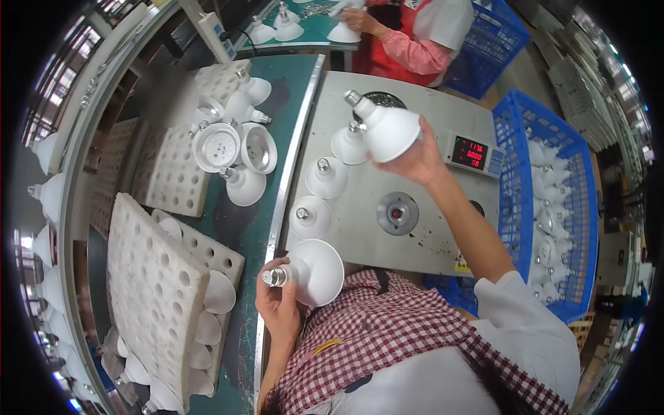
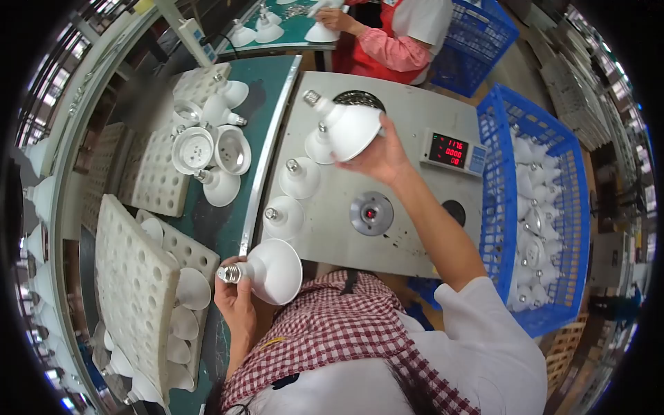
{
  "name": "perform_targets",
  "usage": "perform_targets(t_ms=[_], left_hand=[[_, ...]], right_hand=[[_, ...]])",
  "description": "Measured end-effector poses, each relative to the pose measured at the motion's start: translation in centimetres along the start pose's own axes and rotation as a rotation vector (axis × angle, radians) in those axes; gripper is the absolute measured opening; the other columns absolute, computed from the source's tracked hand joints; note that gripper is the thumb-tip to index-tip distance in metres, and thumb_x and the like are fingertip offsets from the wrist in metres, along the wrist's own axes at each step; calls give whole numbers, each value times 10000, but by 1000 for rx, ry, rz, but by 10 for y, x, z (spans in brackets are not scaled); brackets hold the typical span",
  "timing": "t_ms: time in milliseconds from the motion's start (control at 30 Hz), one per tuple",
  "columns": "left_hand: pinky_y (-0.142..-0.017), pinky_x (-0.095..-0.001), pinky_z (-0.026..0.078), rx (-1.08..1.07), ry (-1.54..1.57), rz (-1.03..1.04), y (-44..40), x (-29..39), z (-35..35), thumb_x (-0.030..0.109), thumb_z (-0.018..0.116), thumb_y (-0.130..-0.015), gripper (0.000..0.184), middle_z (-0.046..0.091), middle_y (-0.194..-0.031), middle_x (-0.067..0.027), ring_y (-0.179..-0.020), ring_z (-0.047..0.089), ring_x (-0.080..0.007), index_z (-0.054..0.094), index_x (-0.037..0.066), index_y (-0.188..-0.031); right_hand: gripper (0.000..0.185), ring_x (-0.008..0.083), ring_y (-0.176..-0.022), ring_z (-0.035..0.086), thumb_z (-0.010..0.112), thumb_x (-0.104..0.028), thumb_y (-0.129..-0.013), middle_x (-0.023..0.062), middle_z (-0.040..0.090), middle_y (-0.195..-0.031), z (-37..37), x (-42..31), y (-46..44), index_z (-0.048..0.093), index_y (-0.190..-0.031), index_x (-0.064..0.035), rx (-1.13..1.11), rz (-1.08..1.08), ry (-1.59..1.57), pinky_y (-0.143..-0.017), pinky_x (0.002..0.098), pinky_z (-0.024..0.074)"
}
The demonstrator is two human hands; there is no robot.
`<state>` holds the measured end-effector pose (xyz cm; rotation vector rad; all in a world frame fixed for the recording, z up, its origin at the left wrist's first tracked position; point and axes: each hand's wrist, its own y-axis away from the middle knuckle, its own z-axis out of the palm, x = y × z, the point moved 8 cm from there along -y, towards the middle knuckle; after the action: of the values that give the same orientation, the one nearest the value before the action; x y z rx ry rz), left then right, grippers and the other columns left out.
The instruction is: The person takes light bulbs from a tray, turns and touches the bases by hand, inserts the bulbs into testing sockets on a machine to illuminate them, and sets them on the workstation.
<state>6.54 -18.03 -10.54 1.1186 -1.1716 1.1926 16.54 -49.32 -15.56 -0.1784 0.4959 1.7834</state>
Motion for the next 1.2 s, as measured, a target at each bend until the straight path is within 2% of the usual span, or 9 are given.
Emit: perform_targets(t_ms=[133, 500, 700, 767, 800, 867, 933, 1033, 1200], left_hand=[[-816, -263, 377, 111, -114, -36, 4, 4, -4, 80, 548, -791, 296, 519, -1018, -78, -906, 489, -136, 475, -12, -1063], [-798, -283, 390, 457, -297, -80, 29, 30, -2, 219, 604, -783, 374, 519, -1009, -92, -889, 495, -160, 475, -14, -1046], [-809, -287, 382, 447, -278, -61, 10, 19, 3, 221, 600, -789, 362, 527, -996, -90, -890, 494, -162, 481, -11, -1040], [-817, -292, 380, 419, -260, -67, 8, 26, 8, 213, 580, -803, 354, 522, -1006, -91, -902, 492, -165, 470, -10, -1055], [-825, -297, 377, 396, -243, -68, 3, 25, 8, 204, 560, -817, 346, 517, -1015, -92, -914, 490, -168, 460, -10, -1069], [-838, -304, 375, 347, -151, -62, -13, 25, 9, 195, 535, -830, 343, 508, -1030, -93, -932, 488, -173, 440, -6, -1092], [-875, -331, 368, 251, 48, -9, -29, 19, 12, 193, 472, -868, 343, 485, -1069, -103, -980, 483, -198, 386, 8, -1143], [-886, -342, 371, 193, 360, -3, -41, 17, 21, 201, 455, -880, 325, 487, -1072, -110, -989, 485, -212, 385, 11, -1135], [-906, -342, 358, 111, 559, -52, -42, 11, 28, 225, 566, -820, 396, 495, -1077, -108, -1014, 471, -198, 411, 20, -1120]], right_hand=[[587, 304, -1076, 421, 455, -502, -715, 95, 419, -1214, -52, -64, -63, 392, -1186, -157, 132, -118, 77, -872, 531, 318], [558, 367, -1051, 425, 367, -508, -779, 150, 394, -1217, -103, -36, -208, 403, -1190, -132, 181, 204, 115, -887, 558, 324], [520, 335, -929, 549, 569, -361, -744, 203, 542, -1031, -169, -52, -236, 474, -1129, -24, 576, 131, 707, -849, 453, 419], [418, 273, -791, 605, 602, -317, -734, 177, 605, -878, -130, -91, -221, 564, -1006, -1, 647, -139, 1485, -756, 368, 476], [351, 225, -756, 615, 602, -280, -743, 163, 615, -853, -95, -107, -205, 592, -926, 19, 659, -559, 1637, -682, 308, 484], [296, 166, -701, 589, 546, -187, -796, 128, 603, -889, -37, -103, -161, 560, -1007, 21, 411, -757, 1472, -568, 260, 493], [249, 114, -764, 547, 522, -81, -794, 66, 586, -923, 33, -52, -93, 551, -1028, 1, 107, -591, 1354, -647, 250, 467], [759, 211, -1135, 389, 660, -177, -719, 76, 272, -1317, 58, 86, -12, 199, -1319, -113, -481, 52, 870, -864, 318, 415], [1013, 276, -1189, 318, 717, -405, -631, 112, 264, -1296, 75, 146, 39, 56, -1357, -152, -290, 207, 348, -926, 376, 362]])
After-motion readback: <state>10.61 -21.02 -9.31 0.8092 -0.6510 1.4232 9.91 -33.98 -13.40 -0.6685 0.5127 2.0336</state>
